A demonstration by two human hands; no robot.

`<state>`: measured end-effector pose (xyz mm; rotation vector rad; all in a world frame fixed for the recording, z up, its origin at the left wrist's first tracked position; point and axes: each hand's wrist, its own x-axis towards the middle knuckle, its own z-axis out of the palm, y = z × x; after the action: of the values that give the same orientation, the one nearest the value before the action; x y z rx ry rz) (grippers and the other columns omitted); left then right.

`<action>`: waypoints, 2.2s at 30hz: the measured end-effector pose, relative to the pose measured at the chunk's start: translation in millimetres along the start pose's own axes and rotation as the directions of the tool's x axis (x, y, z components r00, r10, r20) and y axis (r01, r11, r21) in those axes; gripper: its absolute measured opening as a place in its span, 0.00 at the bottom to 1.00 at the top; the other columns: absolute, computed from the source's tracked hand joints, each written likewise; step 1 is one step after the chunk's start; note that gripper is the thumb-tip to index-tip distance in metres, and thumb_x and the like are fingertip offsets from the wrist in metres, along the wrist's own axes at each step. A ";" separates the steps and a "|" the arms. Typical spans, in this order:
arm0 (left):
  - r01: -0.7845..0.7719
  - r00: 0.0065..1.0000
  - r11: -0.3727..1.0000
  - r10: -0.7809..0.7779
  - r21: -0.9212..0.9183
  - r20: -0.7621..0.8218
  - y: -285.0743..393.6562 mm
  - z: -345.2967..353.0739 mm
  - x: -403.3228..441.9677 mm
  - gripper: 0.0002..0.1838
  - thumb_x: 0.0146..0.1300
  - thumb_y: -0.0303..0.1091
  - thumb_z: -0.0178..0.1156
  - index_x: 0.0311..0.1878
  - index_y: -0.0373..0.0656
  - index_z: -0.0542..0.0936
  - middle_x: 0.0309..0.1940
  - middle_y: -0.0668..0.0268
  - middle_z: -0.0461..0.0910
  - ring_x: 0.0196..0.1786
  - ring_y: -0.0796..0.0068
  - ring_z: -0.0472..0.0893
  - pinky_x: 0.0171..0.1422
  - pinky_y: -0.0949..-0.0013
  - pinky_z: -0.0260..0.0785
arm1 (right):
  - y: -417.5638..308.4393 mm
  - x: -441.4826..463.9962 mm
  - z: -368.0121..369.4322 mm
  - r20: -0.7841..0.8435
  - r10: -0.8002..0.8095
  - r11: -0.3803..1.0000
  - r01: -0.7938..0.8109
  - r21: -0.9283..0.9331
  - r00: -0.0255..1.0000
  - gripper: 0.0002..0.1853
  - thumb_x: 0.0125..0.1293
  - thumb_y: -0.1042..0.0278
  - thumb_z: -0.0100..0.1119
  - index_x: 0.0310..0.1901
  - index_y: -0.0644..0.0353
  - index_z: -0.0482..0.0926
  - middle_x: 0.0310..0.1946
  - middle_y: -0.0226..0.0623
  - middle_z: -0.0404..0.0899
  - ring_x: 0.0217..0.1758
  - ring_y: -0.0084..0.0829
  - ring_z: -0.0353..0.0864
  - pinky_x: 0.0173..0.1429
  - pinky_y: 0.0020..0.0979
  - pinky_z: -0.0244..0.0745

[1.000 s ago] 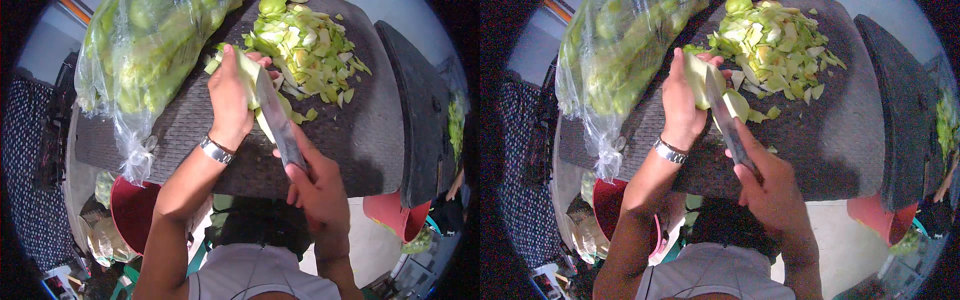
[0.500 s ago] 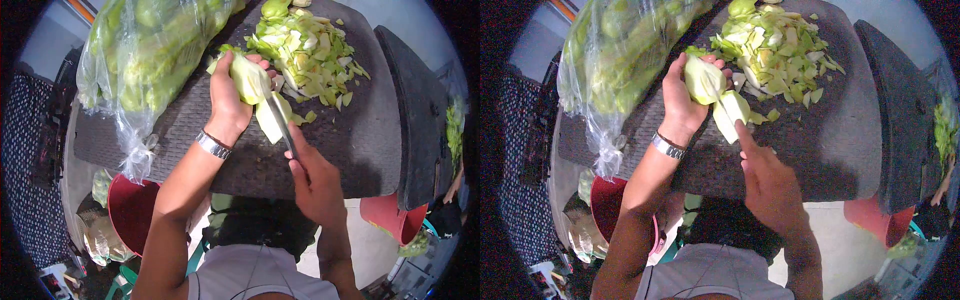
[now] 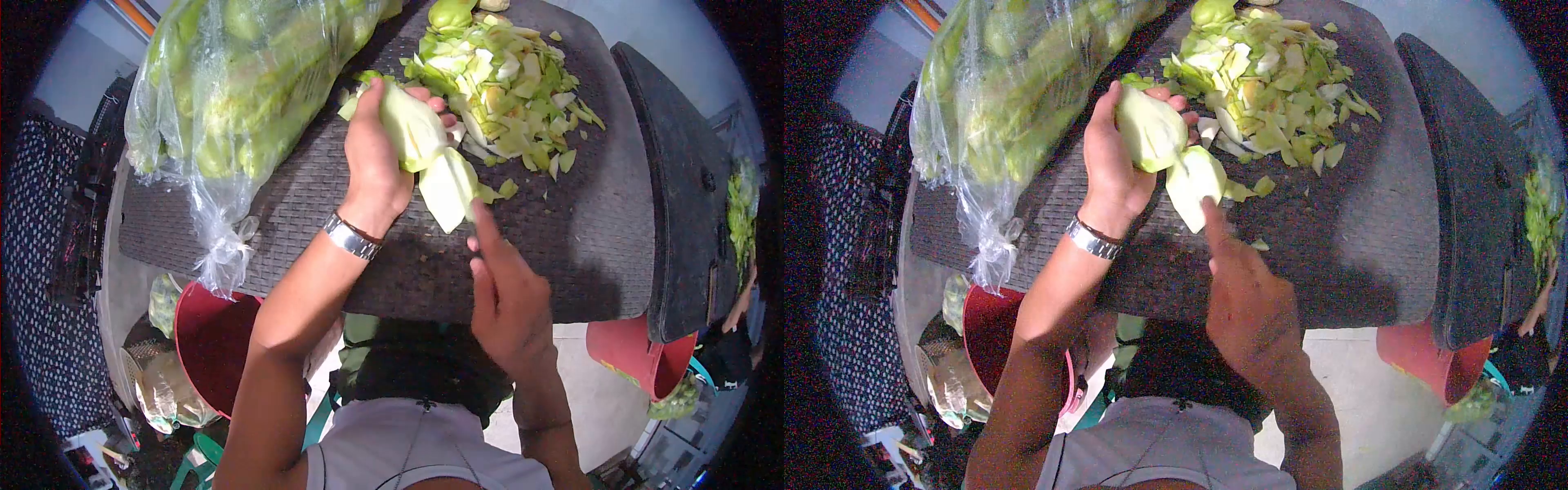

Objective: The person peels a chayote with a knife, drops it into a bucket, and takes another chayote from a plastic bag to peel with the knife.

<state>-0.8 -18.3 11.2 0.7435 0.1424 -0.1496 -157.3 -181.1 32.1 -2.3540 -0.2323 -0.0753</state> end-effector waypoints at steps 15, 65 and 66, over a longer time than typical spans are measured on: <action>0.102 0.994 0.995 -0.102 0.004 0.042 6.5 4.7 -1.8 0.23 0.76 0.47 0.49 0.44 0.32 0.80 0.37 0.52 0.85 0.43 0.55 0.87 0.55 0.58 0.80 | 2.0 0.8 -34.7 0.207 0.312 0.734 -0.374 0.567 0.927 0.32 0.72 0.75 0.53 0.77 0.62 0.64 0.36 0.43 0.89 0.18 0.16 0.75 0.22 0.20 0.68; 0.160 0.980 0.984 -0.168 0.075 0.107 -5.4 -1.7 -0.4 0.25 0.78 0.49 0.45 0.45 0.32 0.78 0.37 0.44 0.85 0.39 0.49 0.86 0.53 0.53 0.80 | 16.0 -1.2 5.2 0.305 0.298 0.625 -0.427 0.654 0.904 0.32 0.75 0.71 0.54 0.79 0.60 0.61 0.33 0.46 0.87 0.19 0.21 0.76 0.23 0.23 0.71; 0.164 0.980 0.984 -0.170 0.069 0.106 -4.6 -2.0 -0.6 0.25 0.78 0.49 0.45 0.45 0.32 0.78 0.37 0.45 0.85 0.40 0.49 0.86 0.54 0.53 0.80 | 15.0 -1.2 5.7 0.299 0.287 0.637 -0.415 0.650 0.910 0.32 0.75 0.71 0.54 0.79 0.60 0.61 0.32 0.46 0.87 0.19 0.21 0.76 0.23 0.23 0.71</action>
<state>-2.4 -20.2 6.9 0.7807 0.0941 -0.3561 -155.8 -187.7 17.6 -1.5814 0.1224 0.3553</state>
